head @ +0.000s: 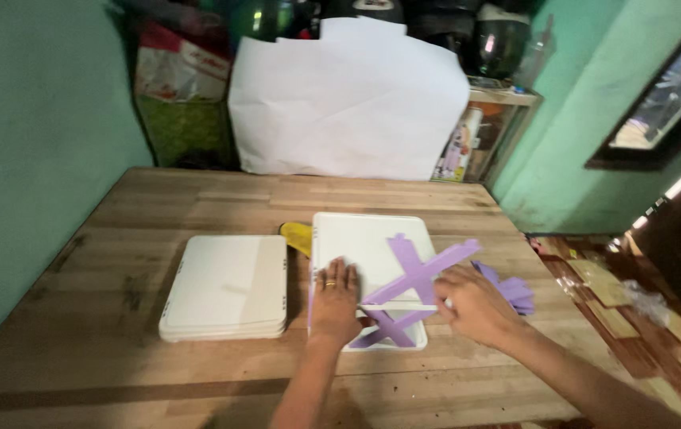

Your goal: The person assembles a plastic rack by inserting purple X-shaped supports between white square trays. They repeatedly insert and remove the supports, adjusting their positions to fit the trays together.

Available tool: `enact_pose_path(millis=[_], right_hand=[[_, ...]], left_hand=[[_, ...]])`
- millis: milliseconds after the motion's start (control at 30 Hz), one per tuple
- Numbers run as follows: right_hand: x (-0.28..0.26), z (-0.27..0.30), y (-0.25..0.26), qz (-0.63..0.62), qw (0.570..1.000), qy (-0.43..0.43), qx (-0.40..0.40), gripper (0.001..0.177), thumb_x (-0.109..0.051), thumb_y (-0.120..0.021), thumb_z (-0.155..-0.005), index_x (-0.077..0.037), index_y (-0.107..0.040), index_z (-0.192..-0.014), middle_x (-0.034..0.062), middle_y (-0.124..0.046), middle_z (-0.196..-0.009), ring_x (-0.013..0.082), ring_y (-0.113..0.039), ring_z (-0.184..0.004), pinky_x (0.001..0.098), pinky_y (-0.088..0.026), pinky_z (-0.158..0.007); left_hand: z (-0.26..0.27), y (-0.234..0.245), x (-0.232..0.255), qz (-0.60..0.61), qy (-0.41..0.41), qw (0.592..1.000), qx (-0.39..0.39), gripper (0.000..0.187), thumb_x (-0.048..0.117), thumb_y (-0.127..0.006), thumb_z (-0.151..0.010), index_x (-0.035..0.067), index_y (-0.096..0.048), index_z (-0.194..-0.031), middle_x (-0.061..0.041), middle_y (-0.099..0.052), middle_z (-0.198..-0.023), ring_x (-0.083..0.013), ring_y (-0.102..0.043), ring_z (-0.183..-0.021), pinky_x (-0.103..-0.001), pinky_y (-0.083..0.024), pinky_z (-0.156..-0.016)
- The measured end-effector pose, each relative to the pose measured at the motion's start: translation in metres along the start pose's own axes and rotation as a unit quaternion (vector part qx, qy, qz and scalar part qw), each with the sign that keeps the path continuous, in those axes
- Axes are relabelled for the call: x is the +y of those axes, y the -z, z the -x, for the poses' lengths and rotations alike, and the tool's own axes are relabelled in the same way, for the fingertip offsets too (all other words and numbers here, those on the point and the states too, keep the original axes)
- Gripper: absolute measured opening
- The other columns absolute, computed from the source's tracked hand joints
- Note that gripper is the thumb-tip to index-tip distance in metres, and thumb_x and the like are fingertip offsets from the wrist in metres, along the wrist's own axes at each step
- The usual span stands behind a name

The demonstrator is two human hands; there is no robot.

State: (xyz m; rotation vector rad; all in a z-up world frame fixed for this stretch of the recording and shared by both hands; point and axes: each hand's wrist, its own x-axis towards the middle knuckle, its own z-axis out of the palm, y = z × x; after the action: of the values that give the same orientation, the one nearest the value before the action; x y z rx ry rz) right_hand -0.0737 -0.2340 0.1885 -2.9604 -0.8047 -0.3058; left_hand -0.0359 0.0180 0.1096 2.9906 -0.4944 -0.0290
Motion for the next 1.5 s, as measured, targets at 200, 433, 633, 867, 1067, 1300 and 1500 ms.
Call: enact_pose_path(millis=[200, 433, 633, 867, 1067, 1300, 1500], right_hand=[[0.045, 0.034, -0.065, -0.198, 0.959, -0.175, 0.104, 0.051, -0.021, -0.071, -0.085, -0.012, -0.059, -0.134, 0.0124, -0.057, -0.135, 0.0304, -0.058, -0.123, 0.0385, -0.054, -0.099], [0.051, 0.035, -0.122, -0.275, 0.937, -0.123, 0.179, 0.063, -0.01, -0.073, -0.086, -0.011, -0.049, -0.145, 0.0099, -0.044, -0.157, 0.0298, -0.043, -0.144, 0.0387, -0.047, -0.109], [0.042, 0.037, -0.131, -0.398, 0.877, -0.207, 0.173, 0.083, 0.005, -0.068, -0.08, -0.016, -0.04, -0.155, 0.0047, -0.044, -0.159, 0.0254, -0.054, -0.138, 0.0399, -0.053, -0.1], [0.043, 0.039, -0.127, -0.363, 0.899, -0.151, 0.194, 0.074, -0.002, -0.073, -0.084, -0.011, -0.043, -0.151, 0.0072, -0.038, -0.161, 0.0284, -0.04, -0.145, 0.0398, -0.044, -0.112], [0.042, 0.041, -0.133, -0.405, 0.878, -0.127, 0.222, 0.062, -0.005, -0.068, -0.089, -0.01, -0.048, -0.147, 0.0085, -0.04, -0.161, 0.0288, -0.039, -0.148, 0.037, -0.048, -0.11], [0.044, 0.042, -0.132, -0.358, 0.898, -0.117, 0.227, 0.057, -0.013, -0.069, -0.091, -0.009, -0.051, -0.144, 0.0106, -0.043, -0.159, 0.0305, -0.037, -0.148, 0.0404, -0.042, -0.113], [0.045, 0.042, -0.131, -0.345, 0.903, -0.125, 0.223, 0.056, -0.021, -0.066, -0.093, -0.01, -0.051, -0.146, 0.0077, -0.043, -0.159, 0.0287, -0.035, -0.15, 0.0408, -0.04, -0.114]], left_hand=[[0.022, 0.018, 0.011, 0.108, 0.013, 0.99, 0.085, 0.072, 0.045, -0.07, -0.088, 0.001, -0.045, -0.139, -0.019, -0.049, -0.142, -0.0332, -0.043, -0.135, -0.046, -0.029, -0.119], [0.031, 0.019, 0.075, 0.035, -0.248, 0.937, 0.244, 0.03, 0.018, -0.064, -0.091, -0.002, -0.063, -0.114, -0.021, -0.063, -0.117, -0.0358, -0.058, -0.118, -0.047, -0.04, -0.106], [-0.017, 0.009, 0.139, -0.262, -0.326, 0.884, 0.21, 0.045, 0.023, -0.064, -0.09, -0.002, -0.063, -0.127, -0.023, -0.059, -0.137, -0.0331, -0.051, -0.134, -0.041, -0.036, -0.116], [-0.086, -0.021, 0.167, -0.377, -0.239, 0.892, -0.067, 0.038, 0.03, -0.069, -0.094, 0.005, -0.073, -0.122, -0.012, -0.073, -0.12, -0.0285, -0.068, -0.117, -0.046, -0.044, -0.104], [-0.109, -0.021, 0.163, -0.311, -0.124, 0.929, -0.157, 0.035, 0.026, -0.071, -0.094, 0.006, -0.069, -0.124, -0.009, -0.076, -0.114, -0.0309, -0.075, -0.102, -0.044, -0.057, -0.08], [-0.118, -0.017, 0.151, -0.237, -0.123, 0.944, -0.192, 0.049, 0.02, -0.079, -0.086, 0.002, -0.063, -0.128, -0.012, -0.075, -0.104, -0.028, -0.078, -0.092, -0.04, -0.062, -0.071], [-0.121, -0.029, 0.137, -0.238, -0.178, 0.948, -0.116, 0.043, 0.023, -0.078, -0.086, 0.002, -0.068, -0.122, -0.01, -0.077, -0.098, -0.027, -0.076, -0.092, -0.04, -0.061, -0.075]])
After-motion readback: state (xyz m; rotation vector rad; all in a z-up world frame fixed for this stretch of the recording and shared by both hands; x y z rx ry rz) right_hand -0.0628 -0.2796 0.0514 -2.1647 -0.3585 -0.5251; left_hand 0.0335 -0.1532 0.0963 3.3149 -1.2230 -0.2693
